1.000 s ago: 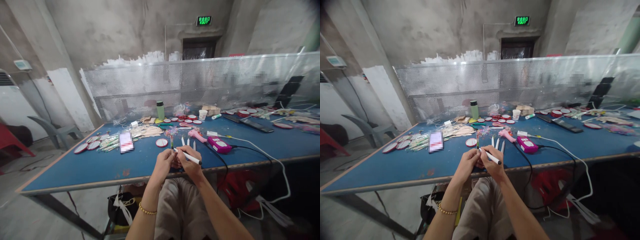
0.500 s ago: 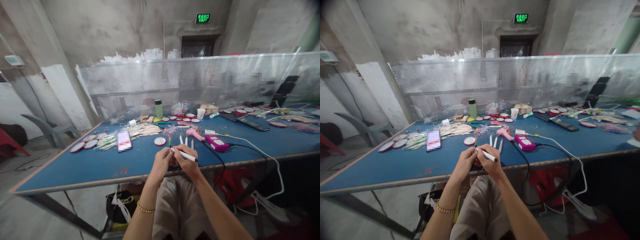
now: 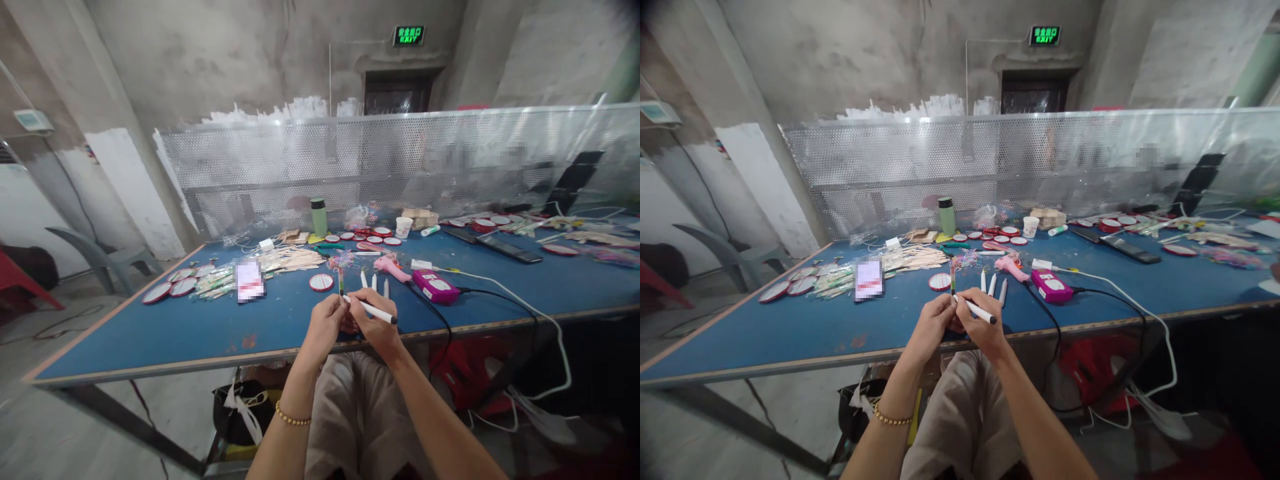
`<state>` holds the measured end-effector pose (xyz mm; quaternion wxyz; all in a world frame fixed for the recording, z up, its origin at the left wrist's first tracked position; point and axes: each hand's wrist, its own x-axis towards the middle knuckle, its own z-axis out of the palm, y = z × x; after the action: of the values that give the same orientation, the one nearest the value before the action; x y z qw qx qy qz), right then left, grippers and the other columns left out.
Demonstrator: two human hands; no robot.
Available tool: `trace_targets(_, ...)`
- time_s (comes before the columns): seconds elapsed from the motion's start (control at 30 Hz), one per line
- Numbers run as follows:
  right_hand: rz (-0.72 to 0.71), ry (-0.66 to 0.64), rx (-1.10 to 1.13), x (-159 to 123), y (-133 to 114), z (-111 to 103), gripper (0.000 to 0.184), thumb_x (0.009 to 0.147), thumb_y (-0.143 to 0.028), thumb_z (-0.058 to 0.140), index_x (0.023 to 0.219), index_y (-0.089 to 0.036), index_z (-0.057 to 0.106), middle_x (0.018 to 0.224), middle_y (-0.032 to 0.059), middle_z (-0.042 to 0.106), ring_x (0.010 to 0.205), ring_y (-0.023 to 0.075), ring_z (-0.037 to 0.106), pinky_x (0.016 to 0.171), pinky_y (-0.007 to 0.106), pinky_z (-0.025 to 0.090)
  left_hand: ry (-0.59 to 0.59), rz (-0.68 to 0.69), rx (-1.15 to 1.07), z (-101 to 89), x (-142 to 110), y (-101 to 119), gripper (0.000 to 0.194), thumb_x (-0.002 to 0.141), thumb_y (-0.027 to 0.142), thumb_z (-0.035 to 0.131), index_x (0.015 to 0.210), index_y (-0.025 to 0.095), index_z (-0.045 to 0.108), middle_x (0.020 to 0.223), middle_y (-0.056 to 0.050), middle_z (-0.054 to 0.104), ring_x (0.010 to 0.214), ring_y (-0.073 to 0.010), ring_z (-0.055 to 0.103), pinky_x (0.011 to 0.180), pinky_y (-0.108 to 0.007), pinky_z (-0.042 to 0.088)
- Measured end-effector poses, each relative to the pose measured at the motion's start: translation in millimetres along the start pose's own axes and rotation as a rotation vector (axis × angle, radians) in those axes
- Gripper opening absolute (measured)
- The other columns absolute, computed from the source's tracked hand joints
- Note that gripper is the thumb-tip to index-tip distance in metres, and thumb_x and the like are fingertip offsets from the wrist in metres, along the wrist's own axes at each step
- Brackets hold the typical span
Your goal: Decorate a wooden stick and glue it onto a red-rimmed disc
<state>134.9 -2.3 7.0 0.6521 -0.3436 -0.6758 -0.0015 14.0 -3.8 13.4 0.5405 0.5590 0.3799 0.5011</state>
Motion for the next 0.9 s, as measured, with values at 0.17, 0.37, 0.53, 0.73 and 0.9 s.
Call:
trace_targets(0.17,0.005,-0.014,0.006,-0.6,0.9,1.3,0.018,0.086,-0.018,0.054,0.074,-0.018,0.068,0.061,0.0003,0.069,0.05,0.0111,0.061,0.05,0.02,0.048,0.005,0.012,0.019,-0.3,1.8,-2.1,0.041,0.069,0.056,0.067,0.068,0.018,0.051,0.057,0.003,0.058,0.048,-0.0132,0.058,0.051,-0.028,0.053)
trace_targets(0.37,0.011,-0.013,-0.01,-0.9,2.9,1.1,0.019,0.086,-0.019,0.054,0.073,-0.018,0.068,0.061,0.0003,0.069,0.049,0.0108,0.06,0.051,0.021,0.048,0.009,0.017,0.021,0.0,2.4,-2.7,0.043,0.069,0.057,0.067,0.066,0.019,0.048,0.055,0.005,0.056,0.047,-0.0126,0.058,0.05,-0.027,0.053)
trace_targets(0.53,-0.016,0.002,-0.002,-0.6,2.8,0.8,0.018,0.086,-0.017,0.054,0.074,-0.018,0.068,0.063,0.0007,0.07,0.052,0.0108,0.062,0.053,0.02,0.049,0.003,0.011,0.008,-0.2,2.6,-4.0,0.042,0.068,0.056,0.068,0.066,0.019,0.047,0.054,0.005,0.056,0.046,-0.0124,0.058,0.05,-0.026,0.052)
trace_targets(0.73,-0.014,-0.014,0.002,-0.1,1.8,1.3,0.018,0.086,-0.017,0.054,0.074,-0.019,0.067,0.063,0.0005,0.07,0.053,0.0116,0.063,0.052,0.021,0.049,0.006,0.019,0.006,-0.9,3.7,-5.6,0.041,0.069,0.055,0.068,0.067,0.018,0.049,0.054,0.005,0.056,0.047,-0.0119,0.056,0.049,-0.026,0.052)
trace_targets(0.9,-0.02,-0.009,0.027,-0.3,2.7,1.9,0.018,0.086,-0.016,0.055,0.073,-0.018,0.067,0.062,0.0002,0.069,0.052,0.0107,0.062,0.051,0.019,0.048,0.013,0.016,0.012,-0.7,3.6,-5.7,0.042,0.069,0.057,0.067,0.069,0.017,0.053,0.056,0.004,0.056,0.048,-0.0117,0.056,0.05,-0.026,0.053)
